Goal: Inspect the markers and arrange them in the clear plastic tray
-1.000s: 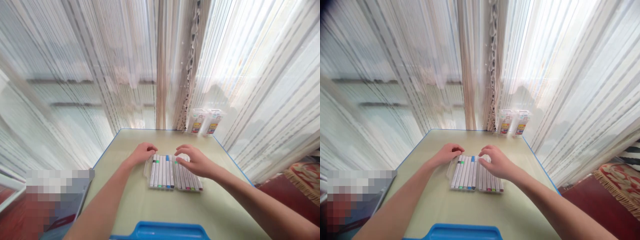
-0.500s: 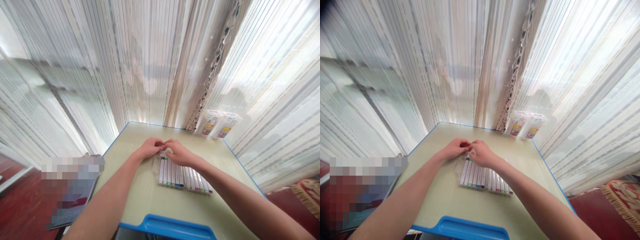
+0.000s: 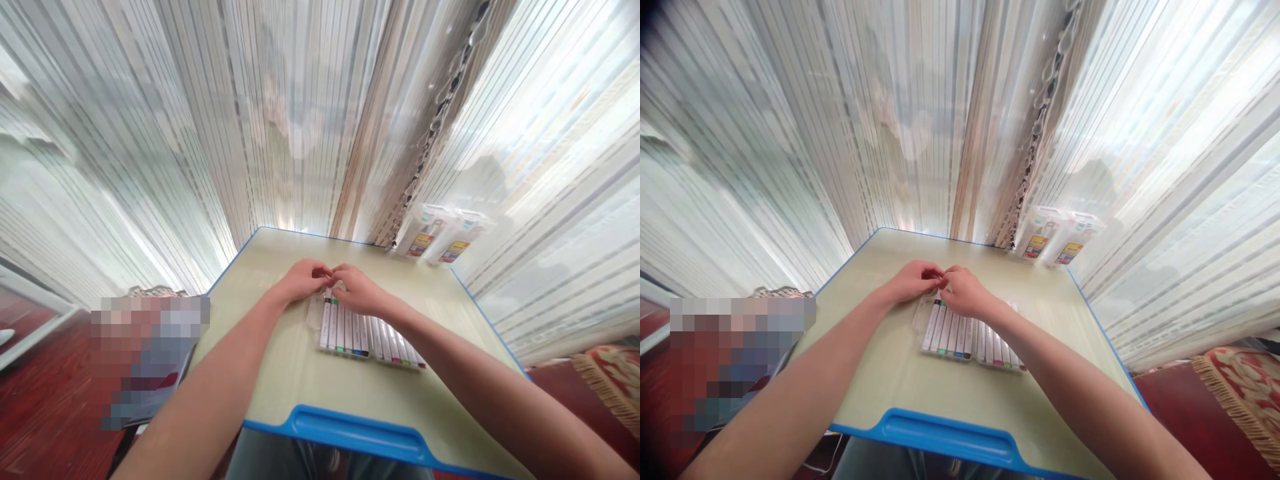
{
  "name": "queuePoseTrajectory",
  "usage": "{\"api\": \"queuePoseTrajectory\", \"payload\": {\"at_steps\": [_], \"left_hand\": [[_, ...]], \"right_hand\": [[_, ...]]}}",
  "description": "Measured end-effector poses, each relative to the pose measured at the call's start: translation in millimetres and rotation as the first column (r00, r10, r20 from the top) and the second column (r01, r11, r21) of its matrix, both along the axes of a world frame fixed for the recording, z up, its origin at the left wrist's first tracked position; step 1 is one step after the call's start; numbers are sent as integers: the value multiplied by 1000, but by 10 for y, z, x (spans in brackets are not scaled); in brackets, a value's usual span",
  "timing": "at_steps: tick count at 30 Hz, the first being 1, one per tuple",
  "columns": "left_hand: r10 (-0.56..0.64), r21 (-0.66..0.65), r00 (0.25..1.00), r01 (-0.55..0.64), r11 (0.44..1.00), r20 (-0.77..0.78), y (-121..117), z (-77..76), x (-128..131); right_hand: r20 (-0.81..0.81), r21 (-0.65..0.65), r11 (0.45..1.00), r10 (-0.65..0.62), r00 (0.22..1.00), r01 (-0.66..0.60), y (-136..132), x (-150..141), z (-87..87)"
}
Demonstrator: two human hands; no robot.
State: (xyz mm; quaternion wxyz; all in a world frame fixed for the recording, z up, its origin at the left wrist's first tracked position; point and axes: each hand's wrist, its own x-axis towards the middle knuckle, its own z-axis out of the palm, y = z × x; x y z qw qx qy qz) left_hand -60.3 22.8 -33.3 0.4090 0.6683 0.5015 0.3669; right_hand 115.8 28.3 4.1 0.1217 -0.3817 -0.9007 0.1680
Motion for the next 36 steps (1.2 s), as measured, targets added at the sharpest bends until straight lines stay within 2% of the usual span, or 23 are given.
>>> {"api": "queuePoseTrajectory", "payload": {"at_steps": [8,13,21,36], "left_hand": [[17,63,997,-12,998,-76,2,-4,5],[38,76,994,-30,997,-105,-10,17,7],[66,81,978,-51,995,-196,-32,57,32],[79,95,981,-62,993,-179,-11,8,29]], "right_hand": [[-5,6,1000,0,1000,0,45,2,-24],[-11,21,999,-50,999,50,56,49,19],[-20,-15,999,-46,999,46,65,100,-1],[9,-28,996,-84,996,84,87,244,-4]]}}
